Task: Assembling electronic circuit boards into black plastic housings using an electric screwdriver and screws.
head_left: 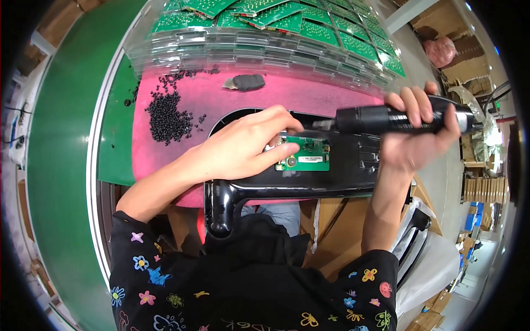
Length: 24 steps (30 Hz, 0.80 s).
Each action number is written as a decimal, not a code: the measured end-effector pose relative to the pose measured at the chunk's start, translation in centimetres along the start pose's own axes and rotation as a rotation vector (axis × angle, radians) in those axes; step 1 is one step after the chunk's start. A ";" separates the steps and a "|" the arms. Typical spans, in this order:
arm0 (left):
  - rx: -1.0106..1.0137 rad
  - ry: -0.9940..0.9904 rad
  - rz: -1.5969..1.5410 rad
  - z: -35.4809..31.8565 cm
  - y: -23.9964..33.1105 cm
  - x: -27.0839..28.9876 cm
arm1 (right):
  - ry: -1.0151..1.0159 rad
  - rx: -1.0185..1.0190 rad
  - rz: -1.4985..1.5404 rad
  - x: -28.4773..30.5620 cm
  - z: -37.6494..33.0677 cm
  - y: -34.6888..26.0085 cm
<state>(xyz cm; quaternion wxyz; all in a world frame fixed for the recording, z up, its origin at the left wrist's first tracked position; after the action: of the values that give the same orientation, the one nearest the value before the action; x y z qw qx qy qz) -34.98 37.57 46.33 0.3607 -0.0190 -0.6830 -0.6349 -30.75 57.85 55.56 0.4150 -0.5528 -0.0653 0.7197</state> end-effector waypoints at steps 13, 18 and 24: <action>-0.324 -0.209 -0.496 -0.9 1.4 -0.3 | -0.433 -0.145 -0.030 -8.4 -3.5 3.1; -0.597 0.187 0.200 -1.5 2.8 0.5 | -0.474 -0.190 -0.248 -7.4 -4.5 3.8; -0.606 0.211 0.234 -2.0 3.3 0.5 | -0.372 -0.162 -0.238 -6.9 -5.1 3.2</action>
<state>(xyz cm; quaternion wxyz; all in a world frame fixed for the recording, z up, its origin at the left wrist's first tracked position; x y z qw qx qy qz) -32.80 36.24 49.27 0.4778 -0.1377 -0.4152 -0.7618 -27.76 49.31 56.97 0.4319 -0.4305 -0.2628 0.7477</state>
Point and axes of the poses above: each hand's wrist, its own z-axis towards the middle knuckle, its own x-axis out of the back of the hand, y = z × x, the point moved 8 cm from there along z, towards the middle knuckle, and after that the axes turned 3 degrees about x, right-handed, at the moved point
